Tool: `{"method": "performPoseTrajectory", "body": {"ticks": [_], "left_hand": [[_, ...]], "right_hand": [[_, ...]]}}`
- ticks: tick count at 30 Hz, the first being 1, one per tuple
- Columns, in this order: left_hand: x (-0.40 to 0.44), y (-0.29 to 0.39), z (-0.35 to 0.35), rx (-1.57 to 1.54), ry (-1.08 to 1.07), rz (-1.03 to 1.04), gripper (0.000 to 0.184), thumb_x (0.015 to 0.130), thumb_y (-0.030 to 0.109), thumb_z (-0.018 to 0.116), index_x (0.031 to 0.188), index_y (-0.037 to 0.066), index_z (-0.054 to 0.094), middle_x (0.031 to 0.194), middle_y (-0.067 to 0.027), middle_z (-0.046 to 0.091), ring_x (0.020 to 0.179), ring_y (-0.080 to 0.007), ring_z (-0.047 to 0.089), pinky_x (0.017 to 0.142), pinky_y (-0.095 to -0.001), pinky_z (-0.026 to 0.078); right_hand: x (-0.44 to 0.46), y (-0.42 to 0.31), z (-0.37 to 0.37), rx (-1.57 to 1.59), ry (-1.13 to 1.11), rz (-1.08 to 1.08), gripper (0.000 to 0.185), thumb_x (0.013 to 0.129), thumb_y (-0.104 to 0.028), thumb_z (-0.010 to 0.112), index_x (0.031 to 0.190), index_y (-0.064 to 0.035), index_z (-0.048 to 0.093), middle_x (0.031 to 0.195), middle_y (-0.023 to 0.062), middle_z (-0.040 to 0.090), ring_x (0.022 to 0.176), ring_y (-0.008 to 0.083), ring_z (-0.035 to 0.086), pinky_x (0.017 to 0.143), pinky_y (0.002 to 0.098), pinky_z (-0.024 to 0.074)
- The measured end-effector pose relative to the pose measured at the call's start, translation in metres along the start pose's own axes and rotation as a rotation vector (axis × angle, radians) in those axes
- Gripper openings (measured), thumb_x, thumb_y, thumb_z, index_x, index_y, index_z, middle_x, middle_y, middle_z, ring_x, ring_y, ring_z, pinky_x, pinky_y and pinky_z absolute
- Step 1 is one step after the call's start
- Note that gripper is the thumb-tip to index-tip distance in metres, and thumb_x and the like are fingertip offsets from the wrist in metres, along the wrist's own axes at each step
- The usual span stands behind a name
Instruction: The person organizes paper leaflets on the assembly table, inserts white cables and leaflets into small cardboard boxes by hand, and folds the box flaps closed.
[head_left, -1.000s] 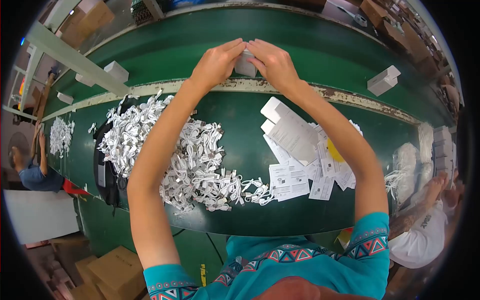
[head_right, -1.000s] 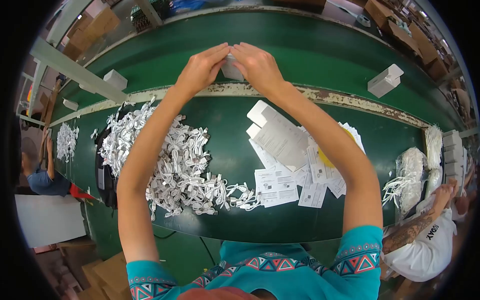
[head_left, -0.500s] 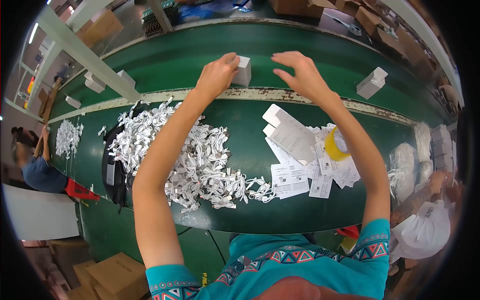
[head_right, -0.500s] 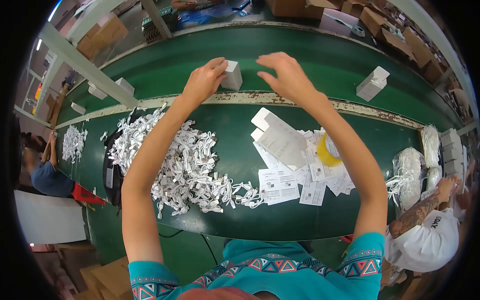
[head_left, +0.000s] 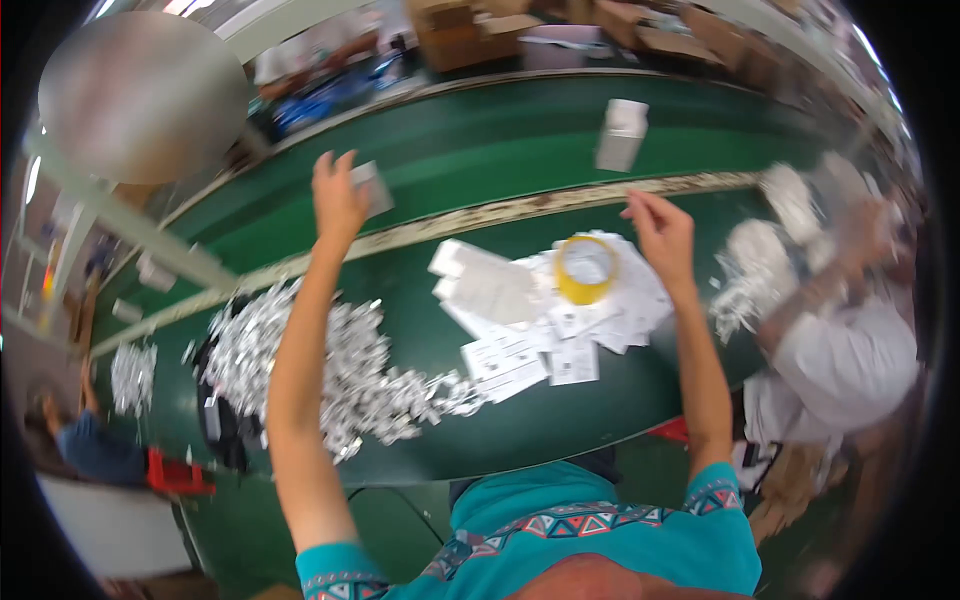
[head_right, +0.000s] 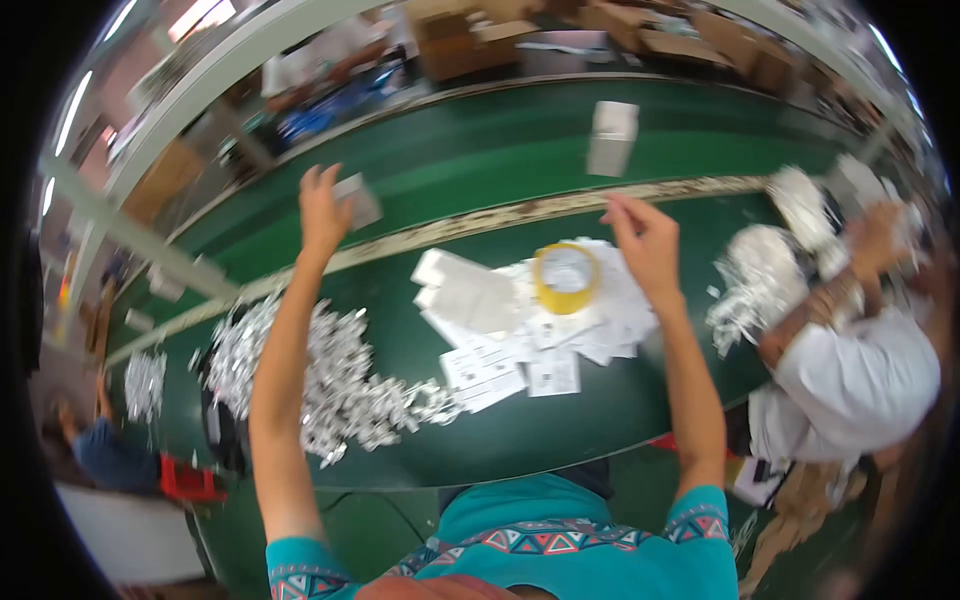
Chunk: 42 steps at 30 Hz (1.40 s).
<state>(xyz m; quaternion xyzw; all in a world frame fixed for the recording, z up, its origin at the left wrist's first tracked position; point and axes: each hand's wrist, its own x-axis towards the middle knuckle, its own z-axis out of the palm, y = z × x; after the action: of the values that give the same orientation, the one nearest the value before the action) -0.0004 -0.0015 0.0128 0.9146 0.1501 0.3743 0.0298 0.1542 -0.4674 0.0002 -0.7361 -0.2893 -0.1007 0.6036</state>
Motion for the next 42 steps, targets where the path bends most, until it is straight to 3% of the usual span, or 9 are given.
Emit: {"method": "performPoseTrajectory", "body": {"ticks": [5, 7, 10, 18, 25, 27, 31, 37, 42], "left_hand": [[-0.041, 0.181, -0.071, -0.535, -0.046, 0.279, 0.033, 0.082, -0.004, 0.07, 0.114, 0.002, 0.067, 0.113, -0.0178, 0.068, 0.112, -0.0372, 0.063, 0.099, -0.0426, 0.049], [-0.09, 0.241, -0.089, -0.783, -0.362, 0.327, 0.025, 0.081, -0.003, 0.069, 0.106, 0.002, 0.069, 0.094, -0.0133, 0.07, 0.083, -0.0325, 0.069, 0.074, -0.0397, 0.057], [-0.163, 0.305, -0.085, -0.885, -0.512, 0.879, 0.031, 0.081, 0.012, 0.065, 0.109, -0.001, 0.066, 0.072, -0.006, 0.058, 0.064, -0.0225, 0.062, 0.061, -0.0371, 0.05], [-0.264, 0.355, -0.04, -0.958, -0.711, 1.22, 0.039, 0.077, 0.02, 0.064, 0.108, -0.002, 0.066, 0.075, -0.0063, 0.06, 0.066, -0.0227, 0.062, 0.059, -0.0376, 0.044], [-0.17, 0.262, -0.101, -0.736, -0.509, 0.629, 0.012, 0.078, 0.018, 0.069, 0.085, 0.01, 0.064, 0.073, -0.0051, 0.058, 0.067, -0.024, 0.061, 0.059, -0.0389, 0.045], [-0.144, 0.195, -0.104, -0.239, -0.512, 0.533, 0.017, 0.081, 0.019, 0.078, 0.077, 0.008, 0.066, 0.074, -0.0096, 0.062, 0.069, -0.0311, 0.063, 0.063, -0.0413, 0.048], [-0.132, 0.101, -0.126, 0.307, -0.949, 0.104, 0.021, 0.079, 0.025, 0.08, 0.087, 0.007, 0.073, 0.094, -0.0135, 0.067, 0.091, -0.0315, 0.069, 0.081, -0.051, 0.051], [-0.151, 0.079, -0.115, 0.174, -0.899, -0.026, 0.015, 0.069, 0.023, 0.075, 0.077, 0.01, 0.073, 0.099, -0.0149, 0.067, 0.097, -0.0341, 0.067, 0.083, -0.0502, 0.053], [-0.135, 0.059, -0.127, -0.249, -0.776, -0.143, 0.012, 0.077, 0.021, 0.072, 0.077, 0.008, 0.072, 0.082, -0.0098, 0.065, 0.084, -0.0273, 0.067, 0.073, -0.039, 0.053]], "right_hand": [[-0.021, 0.061, -0.019, -0.06, 0.169, 0.095, 0.016, 0.095, -0.011, 0.072, 0.104, 0.0006, 0.076, 0.08, 0.0041, 0.073, 0.069, 0.0067, 0.065, 0.059, 0.0232, 0.0493], [-0.024, 0.072, -0.024, -0.048, 0.178, 0.115, 0.014, 0.094, -0.01, 0.073, 0.102, 0.0004, 0.077, 0.079, 0.0041, 0.072, 0.067, 0.0067, 0.065, 0.058, 0.0236, 0.0488], [-0.02, 0.076, -0.032, -0.196, 0.108, 0.049, 0.011, 0.091, -0.009, 0.074, 0.098, 0.0003, 0.077, 0.076, 0.0051, 0.071, 0.064, 0.0078, 0.063, 0.058, 0.0248, 0.0484], [-0.024, 0.084, -0.038, -0.151, 0.105, 0.067, 0.011, 0.091, -0.011, 0.075, 0.096, -0.0015, 0.077, 0.08, 0.0054, 0.073, 0.068, 0.0091, 0.063, 0.062, 0.0259, 0.0507], [-0.023, 0.092, -0.027, -0.358, 0.107, -0.059, 0.012, 0.092, -0.009, 0.074, 0.101, -0.0016, 0.076, 0.078, 0.0062, 0.068, 0.062, 0.0104, 0.055, 0.059, 0.0263, 0.0462], [-0.021, 0.096, -0.027, -0.372, 0.086, -0.06, 0.013, 0.094, -0.011, 0.073, 0.102, -0.0019, 0.076, 0.079, 0.0056, 0.069, 0.063, 0.0097, 0.055, 0.06, 0.0256, 0.0464], [-0.022, 0.097, -0.029, -0.396, 0.025, -0.028, 0.014, 0.096, -0.012, 0.071, 0.105, -0.002, 0.075, 0.085, 0.0065, 0.071, 0.068, 0.0106, 0.059, 0.065, 0.0257, 0.0488], [-0.023, 0.129, -0.034, -0.35, -0.021, -0.072, 0.016, 0.1, -0.009, 0.065, 0.111, -0.0007, 0.074, 0.104, 0.0094, 0.074, 0.092, 0.0155, 0.068, 0.081, 0.0281, 0.0531], [-0.021, 0.145, -0.035, -0.297, -0.042, -0.043, 0.017, 0.101, -0.011, 0.065, 0.111, 0.001, 0.072, 0.094, 0.0065, 0.07, 0.082, 0.0121, 0.062, 0.076, 0.0261, 0.0506]]}}
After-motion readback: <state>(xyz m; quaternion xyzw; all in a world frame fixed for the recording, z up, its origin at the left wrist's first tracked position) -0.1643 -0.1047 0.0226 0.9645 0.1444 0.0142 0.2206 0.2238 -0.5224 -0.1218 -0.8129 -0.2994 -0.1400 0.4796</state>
